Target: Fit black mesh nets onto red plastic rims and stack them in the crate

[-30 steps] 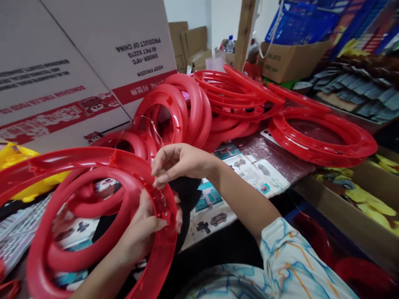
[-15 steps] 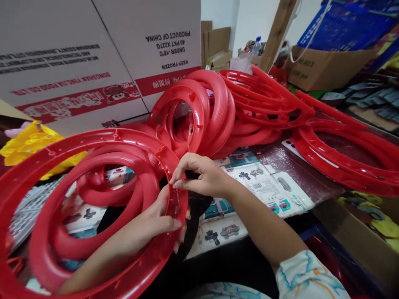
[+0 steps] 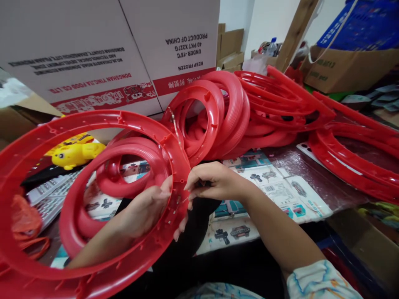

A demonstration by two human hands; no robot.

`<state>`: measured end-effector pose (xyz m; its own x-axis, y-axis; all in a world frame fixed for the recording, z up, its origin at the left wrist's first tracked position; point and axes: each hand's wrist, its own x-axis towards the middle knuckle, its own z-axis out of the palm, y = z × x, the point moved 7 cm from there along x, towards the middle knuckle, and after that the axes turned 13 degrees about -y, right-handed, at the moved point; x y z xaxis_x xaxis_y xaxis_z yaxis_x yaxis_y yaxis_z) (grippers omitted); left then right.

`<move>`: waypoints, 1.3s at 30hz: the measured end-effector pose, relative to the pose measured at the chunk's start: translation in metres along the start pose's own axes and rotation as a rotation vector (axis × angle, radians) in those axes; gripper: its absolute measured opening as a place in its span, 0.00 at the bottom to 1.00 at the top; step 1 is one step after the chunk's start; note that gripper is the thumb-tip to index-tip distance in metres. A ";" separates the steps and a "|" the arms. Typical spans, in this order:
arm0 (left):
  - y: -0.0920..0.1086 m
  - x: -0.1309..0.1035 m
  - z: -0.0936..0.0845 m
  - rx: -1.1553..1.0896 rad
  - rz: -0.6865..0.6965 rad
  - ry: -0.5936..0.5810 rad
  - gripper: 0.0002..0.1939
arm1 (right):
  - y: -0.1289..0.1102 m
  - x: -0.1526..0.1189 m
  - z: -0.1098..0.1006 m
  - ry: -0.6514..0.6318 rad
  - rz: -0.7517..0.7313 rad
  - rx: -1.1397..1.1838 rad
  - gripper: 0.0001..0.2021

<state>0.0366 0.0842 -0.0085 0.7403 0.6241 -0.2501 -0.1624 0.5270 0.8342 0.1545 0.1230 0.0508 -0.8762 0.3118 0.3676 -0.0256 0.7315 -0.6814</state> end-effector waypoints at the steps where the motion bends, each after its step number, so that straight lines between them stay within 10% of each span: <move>1: -0.002 0.001 0.002 -0.012 -0.022 -0.011 0.19 | -0.002 0.000 0.000 0.027 -0.027 -0.033 0.04; 6: -0.007 0.011 0.003 -0.049 -0.010 0.028 0.19 | -0.011 -0.001 -0.001 0.152 -0.073 -0.268 0.04; 24: -0.029 0.005 -0.001 0.125 -0.165 0.113 0.37 | 0.002 0.012 0.023 -0.124 0.088 -0.374 0.11; 39: -0.041 0.004 -0.002 -0.027 -0.078 -0.106 0.18 | -0.015 0.008 0.022 -0.072 -0.005 -0.578 0.13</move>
<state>0.0448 0.0658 -0.0449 0.8156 0.5175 -0.2590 -0.1187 0.5878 0.8003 0.1373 0.1015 0.0496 -0.9078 0.2803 0.3120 0.2193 0.9513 -0.2166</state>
